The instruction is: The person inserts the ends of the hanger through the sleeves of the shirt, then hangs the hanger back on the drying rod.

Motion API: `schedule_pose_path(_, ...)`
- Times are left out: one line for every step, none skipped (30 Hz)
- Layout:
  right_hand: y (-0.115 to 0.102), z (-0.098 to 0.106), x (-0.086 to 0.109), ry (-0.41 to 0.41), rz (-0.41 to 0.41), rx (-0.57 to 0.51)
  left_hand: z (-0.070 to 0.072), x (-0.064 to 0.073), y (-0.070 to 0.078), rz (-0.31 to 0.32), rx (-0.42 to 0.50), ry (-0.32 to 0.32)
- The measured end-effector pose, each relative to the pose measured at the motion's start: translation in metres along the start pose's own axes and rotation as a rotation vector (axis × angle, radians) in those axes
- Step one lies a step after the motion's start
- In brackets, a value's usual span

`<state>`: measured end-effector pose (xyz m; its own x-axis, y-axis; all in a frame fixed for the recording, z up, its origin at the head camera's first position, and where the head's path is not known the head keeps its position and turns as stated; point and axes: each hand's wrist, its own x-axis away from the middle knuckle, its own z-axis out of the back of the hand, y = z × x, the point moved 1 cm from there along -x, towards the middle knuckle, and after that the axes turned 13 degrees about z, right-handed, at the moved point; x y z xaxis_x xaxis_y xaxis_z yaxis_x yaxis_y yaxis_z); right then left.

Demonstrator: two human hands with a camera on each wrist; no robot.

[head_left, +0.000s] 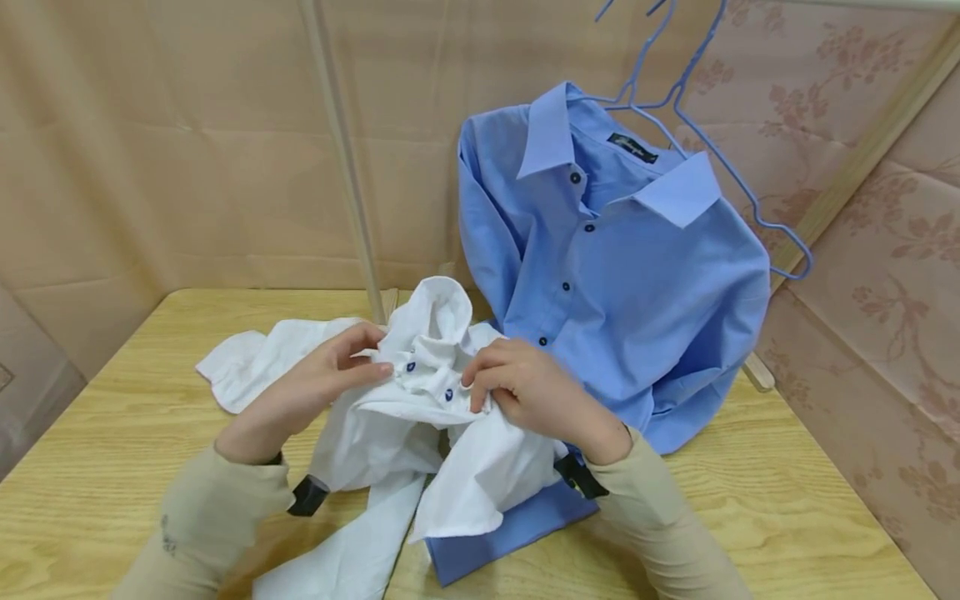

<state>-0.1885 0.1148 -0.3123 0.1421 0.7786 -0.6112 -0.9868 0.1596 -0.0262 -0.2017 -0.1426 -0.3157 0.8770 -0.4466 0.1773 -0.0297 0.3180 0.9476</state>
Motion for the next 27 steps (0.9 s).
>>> schedule_pose_path(-0.001,-0.001,0.000,-0.025,0.003,-0.002,0.000,-0.001,0.000,0.002,-0.015,0.029)
schedule_pose_path(-0.001,-0.002,0.000,-0.052,0.004,-0.004,-0.001,-0.001,-0.001,0.004,-0.029,0.057)
schedule_pose_path(-0.002,-0.004,-0.001,-0.080,0.002,-0.008,0.000,-0.002,-0.001,0.006,-0.037,0.081)
schedule_pose_path(-0.003,-0.005,-0.001,-0.109,-0.003,-0.010,0.000,-0.002,-0.001,0.006,-0.041,0.103)
schedule_pose_path(-0.004,-0.006,-0.001,-0.136,-0.014,-0.016,0.000,-0.003,-0.002,0.007,-0.043,0.123)
schedule_pose_path(-0.004,-0.008,-0.001,-0.158,-0.024,-0.022,0.000,-0.004,-0.002,0.009,-0.045,0.144)
schedule_pose_path(-0.005,-0.010,-0.001,-0.181,-0.035,-0.025,0.000,-0.004,-0.003,0.012,-0.043,0.162)
schedule_pose_path(-0.006,-0.012,-0.001,-0.205,-0.042,-0.023,0.000,-0.004,-0.003,0.013,-0.038,0.178)
schedule_pose_path(-0.007,-0.014,-0.001,-0.226,-0.047,-0.022,0.000,-0.005,-0.003,0.016,-0.034,0.195)
schedule_pose_path(-0.007,-0.017,-0.001,-0.248,-0.053,-0.026,0.000,-0.005,-0.003,0.018,-0.029,0.213)
schedule_pose_path(-0.009,-0.020,-0.002,-0.266,-0.058,-0.032,0.000,-0.005,-0.003,0.021,-0.021,0.230)
schedule_pose_path(-0.009,-0.023,-0.002,-0.290,-0.062,-0.037,0.000,-0.006,-0.002,0.021,-0.016,0.247)
schedule_pose_path(-0.011,-0.026,-0.002,-0.315,-0.068,-0.044,0.000,-0.006,-0.002,0.021,-0.009,0.263)
schedule_pose_path(-0.012,-0.029,-0.003,-0.343,-0.078,-0.054,0.000,-0.006,-0.002,0.021,-0.002,0.279)
schedule_pose_path(-0.013,-0.033,-0.003,-0.367,-0.091,-0.068,0.000,-0.006,-0.002,0.020,0.003,0.294)
schedule_pose_path(-0.014,-0.036,-0.004,-0.392,-0.105,-0.076,0.000,-0.006,-0.001,0.016,0.010,0.306)
schedule_pose_path(-0.016,-0.039,-0.004,-0.414,-0.114,-0.080,0.000,-0.006,-0.001,0.014,0.012,0.317)
schedule_pose_path(-0.017,-0.042,-0.005,-0.435,-0.124,-0.081,0.000,-0.006,-0.001,0.010,0.010,0.330)
schedule_pose_path(-0.019,-0.045,-0.005,-0.450,-0.132,-0.080,-0.001,-0.005,0.000,0.007,0.007,0.342)
schedule_pose_path(-0.020,-0.048,-0.005,-0.464,-0.138,-0.073,-0.001,-0.005,0.000,0.001,0.000,0.355)
schedule_pose_path(-0.021,-0.051,-0.006,-0.473,-0.139,-0.064,-0.001,-0.005,0.001,-0.005,-0.013,0.368)
schedule_pose_path(-0.022,-0.054,-0.006,-0.480,-0.140,-0.056,-0.001,-0.004,0.001,-0.012,-0.030,0.380)
schedule_pose_path(-0.023,-0.057,-0.006,-0.487,-0.140,-0.051,-0.002,-0.004,0.002,-0.020,-0.046,0.391)
schedule_pose_path(-0.024,-0.060,-0.005,-0.493,-0.141,-0.049,-0.002,-0.004,0.002,-0.029,-0.062,0.397)
schedule_pose_path(-0.024,-0.062,-0.005,-0.500,-0.142,-0.051,-0.003,-0.005,0.002,-0.038,-0.081,0.402)
schedule_pose_path(-0.024,-0.064,-0.005,-0.505,-0.146,-0.059,-0.003,-0.005,0.002,-0.050,-0.101,0.406)
schedule_pose_path(-0.024,-0.065,-0.004,-0.509,-0.149,-0.071,-0.004,-0.005,0.002,-0.062,-0.119,0.408)
